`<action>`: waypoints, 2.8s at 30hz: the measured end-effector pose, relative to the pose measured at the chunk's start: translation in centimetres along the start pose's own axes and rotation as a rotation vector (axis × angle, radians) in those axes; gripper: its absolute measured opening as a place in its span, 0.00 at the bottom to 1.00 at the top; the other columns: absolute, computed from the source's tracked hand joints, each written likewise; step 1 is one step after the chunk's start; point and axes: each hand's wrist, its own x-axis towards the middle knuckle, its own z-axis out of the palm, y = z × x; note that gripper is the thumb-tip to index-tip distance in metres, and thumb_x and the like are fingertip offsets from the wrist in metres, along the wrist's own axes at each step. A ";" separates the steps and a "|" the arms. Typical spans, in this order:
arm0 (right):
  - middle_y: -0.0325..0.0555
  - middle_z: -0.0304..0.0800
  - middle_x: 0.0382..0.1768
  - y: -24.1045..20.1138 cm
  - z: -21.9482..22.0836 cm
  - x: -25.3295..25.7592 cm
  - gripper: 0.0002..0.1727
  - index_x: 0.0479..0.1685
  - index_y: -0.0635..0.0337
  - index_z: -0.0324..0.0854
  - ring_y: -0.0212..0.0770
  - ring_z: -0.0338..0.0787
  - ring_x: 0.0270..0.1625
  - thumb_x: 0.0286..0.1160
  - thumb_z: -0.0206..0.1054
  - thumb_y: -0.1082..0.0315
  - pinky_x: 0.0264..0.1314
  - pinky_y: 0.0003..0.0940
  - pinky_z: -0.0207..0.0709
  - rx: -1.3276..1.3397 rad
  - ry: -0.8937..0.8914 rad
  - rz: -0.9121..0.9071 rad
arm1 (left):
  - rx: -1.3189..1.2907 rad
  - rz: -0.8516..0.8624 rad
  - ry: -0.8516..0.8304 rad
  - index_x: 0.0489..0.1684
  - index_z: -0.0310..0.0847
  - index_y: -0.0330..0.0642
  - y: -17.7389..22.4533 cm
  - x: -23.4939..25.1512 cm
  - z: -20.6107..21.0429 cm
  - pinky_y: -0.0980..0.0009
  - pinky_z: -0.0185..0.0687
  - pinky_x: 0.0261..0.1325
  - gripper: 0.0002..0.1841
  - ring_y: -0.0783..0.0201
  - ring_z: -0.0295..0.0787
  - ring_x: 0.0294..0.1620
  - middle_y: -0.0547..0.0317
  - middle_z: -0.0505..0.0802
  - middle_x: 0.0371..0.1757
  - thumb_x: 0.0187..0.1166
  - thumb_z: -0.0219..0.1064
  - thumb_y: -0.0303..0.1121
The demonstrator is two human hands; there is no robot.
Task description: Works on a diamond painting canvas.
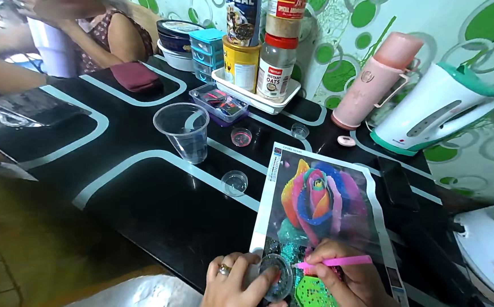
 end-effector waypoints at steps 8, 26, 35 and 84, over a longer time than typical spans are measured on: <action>0.38 0.86 0.39 0.1 0.0 -0.1 0.11 0.52 0.55 0.81 0.20 0.85 0.39 0.91 0.58 0.59 0.43 0.12 0.80 0.000 0.004 0.014 | -0.082 0.009 0.037 0.42 0.91 0.64 -0.2 -0.6 0.1 0.58 0.67 0.65 0.19 0.58 0.83 0.58 0.54 0.90 0.52 0.76 0.66 0.64; 0.39 0.86 0.40 -0.2 -0.1 0.1 0.12 0.52 0.55 0.81 0.20 0.85 0.40 0.91 0.57 0.58 0.44 0.12 0.80 -0.034 -0.016 0.006 | -0.170 -0.070 0.091 0.32 0.91 0.52 0.1 -0.2 -0.1 0.60 0.76 0.65 0.20 0.60 0.90 0.56 0.51 0.95 0.55 0.73 0.73 0.59; 0.37 0.88 0.42 -0.4 -0.3 0.1 0.10 0.53 0.54 0.81 0.21 0.87 0.43 0.91 0.58 0.60 0.46 0.14 0.82 0.002 -0.001 0.030 | -0.240 -0.053 0.065 0.30 0.92 0.47 0.4 -0.4 -0.6 0.61 0.78 0.64 0.18 0.59 0.91 0.53 0.49 0.96 0.53 0.73 0.75 0.54; 0.42 0.85 0.38 0.2 1.5 0.0 0.12 0.46 0.58 0.80 0.28 0.86 0.43 0.90 0.58 0.59 0.50 0.16 0.81 -0.128 -0.101 -0.065 | -0.219 -0.039 0.113 0.28 0.89 0.52 0.1 -0.5 0.7 0.65 0.75 0.65 0.20 0.64 0.89 0.55 0.55 0.96 0.54 0.72 0.73 0.59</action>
